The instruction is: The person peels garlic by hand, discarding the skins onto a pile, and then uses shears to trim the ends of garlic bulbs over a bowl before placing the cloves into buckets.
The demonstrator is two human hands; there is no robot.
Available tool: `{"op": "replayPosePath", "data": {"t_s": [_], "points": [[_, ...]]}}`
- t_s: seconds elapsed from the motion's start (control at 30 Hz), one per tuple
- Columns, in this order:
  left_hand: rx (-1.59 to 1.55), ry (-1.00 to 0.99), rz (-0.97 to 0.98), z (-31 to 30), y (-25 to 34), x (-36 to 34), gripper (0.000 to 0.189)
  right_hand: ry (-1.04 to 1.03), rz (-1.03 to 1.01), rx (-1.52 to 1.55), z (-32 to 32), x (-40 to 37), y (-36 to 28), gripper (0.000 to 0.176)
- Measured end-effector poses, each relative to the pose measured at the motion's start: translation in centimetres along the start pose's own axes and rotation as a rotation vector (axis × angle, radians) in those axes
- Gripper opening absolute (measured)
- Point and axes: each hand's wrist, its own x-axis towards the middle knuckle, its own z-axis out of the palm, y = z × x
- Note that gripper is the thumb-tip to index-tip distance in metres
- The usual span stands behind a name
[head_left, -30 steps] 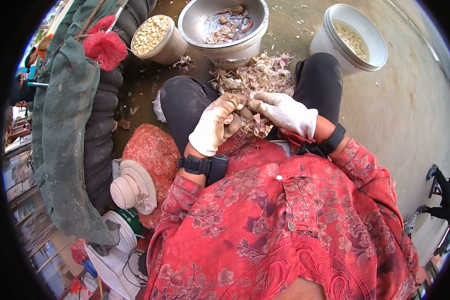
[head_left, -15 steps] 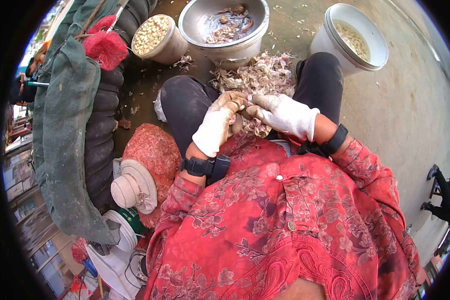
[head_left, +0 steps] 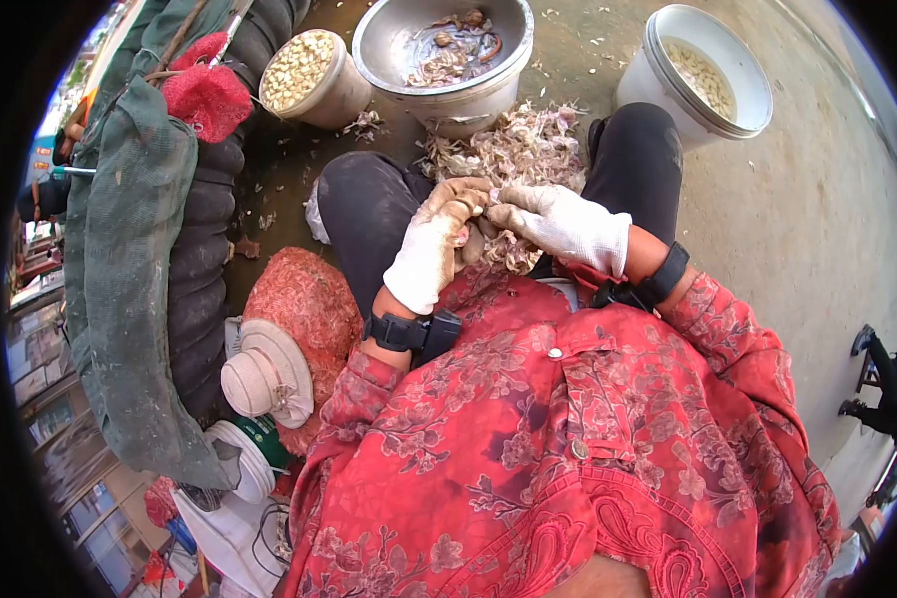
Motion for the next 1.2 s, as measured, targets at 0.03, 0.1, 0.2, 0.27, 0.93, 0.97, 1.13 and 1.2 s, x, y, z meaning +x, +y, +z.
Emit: {"op": "replayPosePath", "data": {"t_s": [0.03,0.1,0.2,0.27,0.93,0.97,1.13,1.2], "points": [[-0.035,0.006,-0.014,0.1,0.2,-0.1,0.021,0.011,0.018,-0.008,-0.2,-0.3,-0.8,0.036],[-0.047,-0.048,-0.015,-1.1,-0.2,0.3,0.019,0.019,0.035,-0.015,-0.4,-0.6,-1.9,0.037],[-0.047,-0.104,-0.013,-1.9,-0.5,0.3,0.017,0.088,0.117,-0.007,-0.5,-0.7,-1.9,0.042],[-0.035,-0.107,-0.01,-2.0,-0.6,0.3,0.017,0.081,0.098,-0.044,-0.6,-0.7,-1.7,0.043],[-0.119,-0.049,-0.006,-2.2,-1.4,1.5,0.035,0.175,0.298,0.015,-2.2,0.4,0.1,0.07],[-0.116,-0.049,-0.007,-2.4,-1.4,1.6,0.035,0.086,0.3,-0.368,-2.2,0.6,0.4,0.065],[-0.08,-0.05,-0.015,-1.6,-1.2,2.0,0.032,0.272,0.139,0.206,-1.7,1.0,0.3,0.045],[0.007,-0.028,-0.005,-1.8,-1.6,2.6,0.03,0.297,0.066,0.151,-1.2,0.6,0.2,0.042]]}}
